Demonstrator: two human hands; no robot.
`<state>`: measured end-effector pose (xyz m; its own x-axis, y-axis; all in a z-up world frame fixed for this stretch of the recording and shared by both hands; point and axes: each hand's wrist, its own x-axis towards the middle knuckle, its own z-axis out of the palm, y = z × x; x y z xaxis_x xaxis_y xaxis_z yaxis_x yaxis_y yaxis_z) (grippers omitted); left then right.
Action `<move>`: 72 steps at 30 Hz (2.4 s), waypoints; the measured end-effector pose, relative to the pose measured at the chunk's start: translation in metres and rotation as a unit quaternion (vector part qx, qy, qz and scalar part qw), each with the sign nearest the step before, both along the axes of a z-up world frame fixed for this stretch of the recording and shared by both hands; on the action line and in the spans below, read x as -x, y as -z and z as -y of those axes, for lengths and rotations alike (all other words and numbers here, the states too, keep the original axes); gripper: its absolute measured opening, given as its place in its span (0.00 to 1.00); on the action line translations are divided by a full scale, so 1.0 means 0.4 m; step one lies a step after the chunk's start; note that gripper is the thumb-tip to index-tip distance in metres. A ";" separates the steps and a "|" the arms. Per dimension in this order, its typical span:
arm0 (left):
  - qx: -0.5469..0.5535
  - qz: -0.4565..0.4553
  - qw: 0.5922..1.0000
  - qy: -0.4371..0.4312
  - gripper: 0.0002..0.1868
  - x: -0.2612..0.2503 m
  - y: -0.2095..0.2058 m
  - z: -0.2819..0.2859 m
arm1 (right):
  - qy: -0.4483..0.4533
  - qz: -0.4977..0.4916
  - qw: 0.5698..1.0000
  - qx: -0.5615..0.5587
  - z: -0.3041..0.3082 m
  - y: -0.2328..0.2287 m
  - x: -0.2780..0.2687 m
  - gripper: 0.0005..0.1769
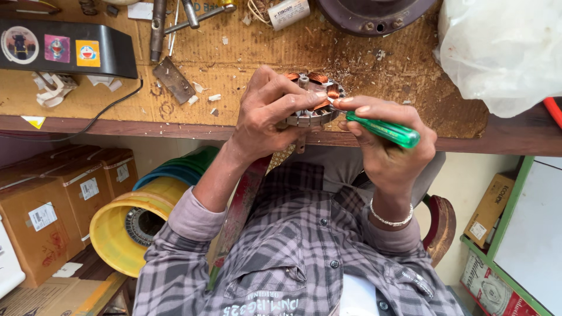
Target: The person inserts small white plastic spacers into the slots of a motor armature and uses a green screwdriver to adjust the copper windings. The person works on a single armature at a workbench.
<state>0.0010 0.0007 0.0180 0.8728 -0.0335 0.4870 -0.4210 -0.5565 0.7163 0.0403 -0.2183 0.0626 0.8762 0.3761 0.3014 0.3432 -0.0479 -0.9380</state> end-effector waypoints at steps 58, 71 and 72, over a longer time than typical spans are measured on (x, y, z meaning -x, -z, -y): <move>0.005 -0.017 0.999 0.028 0.24 -0.004 0.001 -0.014 | 0.033 -0.102 0.980 -0.168 -0.020 0.034 0.016 0.14; -0.051 -0.013 0.990 0.132 0.31 -0.056 -0.049 -0.091 | 0.059 -0.026 0.994 -0.090 0.115 -0.014 -0.039 0.14; -0.036 -0.018 0.989 0.139 0.32 -0.061 -0.056 -0.096 | 0.083 -0.017 0.995 -0.050 0.127 -0.026 -0.038 0.15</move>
<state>0.0253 0.0391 0.0404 0.8415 -0.3088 0.4434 -0.5403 -0.4730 0.6959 0.0556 -0.2691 0.0731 0.9342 0.1952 0.2987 0.3060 -0.0077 -0.9520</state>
